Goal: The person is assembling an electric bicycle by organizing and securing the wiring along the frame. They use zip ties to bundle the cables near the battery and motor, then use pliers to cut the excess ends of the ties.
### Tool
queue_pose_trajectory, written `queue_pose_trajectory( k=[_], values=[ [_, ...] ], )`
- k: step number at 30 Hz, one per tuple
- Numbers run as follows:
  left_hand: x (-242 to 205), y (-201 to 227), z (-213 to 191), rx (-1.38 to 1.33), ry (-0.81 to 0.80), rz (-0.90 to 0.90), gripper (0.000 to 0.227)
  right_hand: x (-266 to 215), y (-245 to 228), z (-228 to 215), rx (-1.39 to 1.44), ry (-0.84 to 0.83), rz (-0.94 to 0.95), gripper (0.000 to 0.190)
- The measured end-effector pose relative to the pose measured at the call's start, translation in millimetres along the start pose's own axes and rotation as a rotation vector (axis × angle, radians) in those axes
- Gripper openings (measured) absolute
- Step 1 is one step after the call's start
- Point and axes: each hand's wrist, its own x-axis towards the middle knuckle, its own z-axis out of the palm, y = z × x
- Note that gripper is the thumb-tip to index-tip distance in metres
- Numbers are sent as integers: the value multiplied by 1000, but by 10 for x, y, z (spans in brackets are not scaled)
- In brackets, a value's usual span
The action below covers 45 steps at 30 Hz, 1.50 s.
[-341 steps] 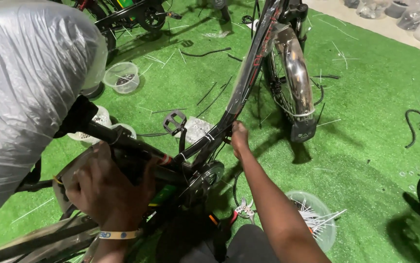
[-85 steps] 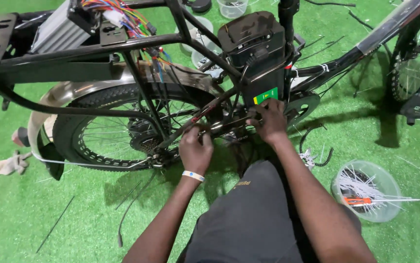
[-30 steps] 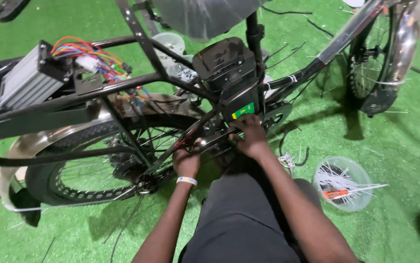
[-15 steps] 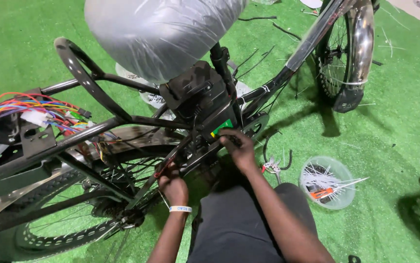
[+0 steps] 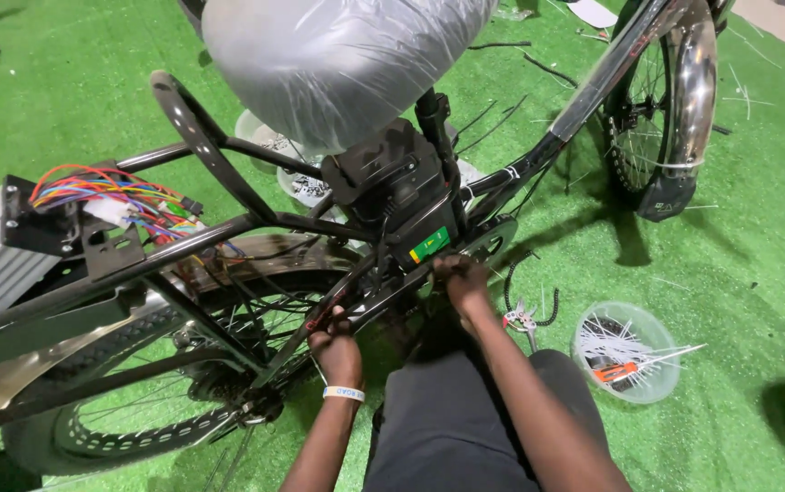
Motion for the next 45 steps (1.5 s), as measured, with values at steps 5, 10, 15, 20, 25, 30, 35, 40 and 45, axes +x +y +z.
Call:
queue_pose_trajectory(
  k=[5,10,15,20,25,30,35,40,45],
  values=[
    [-43,63,-28,18,34,-49,14,-1008,-1225,46,286,-320,144,12],
    [58,-66,-132,64,43,-91,11,-1221,-1331,35,269,-462,90,14],
    [198,-287,-219,218,16,-189,30,-1103,-1136,-41,437,-250,110,17],
    [-38,47,-307,105,-45,-193,32,-1097,-1473,-228,716,-243,181,19],
    [-41,43,-315,-84,40,-236,27,-881,-1390,-292,1026,-222,227,18],
    [-224,232,-358,-157,65,-179,28,-684,-1089,-207,1175,-261,255,16],
    [-137,111,-419,-98,45,-132,28,-626,-825,-26,1345,-328,363,13],
    [-226,-14,-461,35,55,-167,51,-673,-792,127,1393,-360,393,16],
    [-872,518,-448,206,78,36,31,-473,-633,402,1408,-333,466,20]
  ],
)
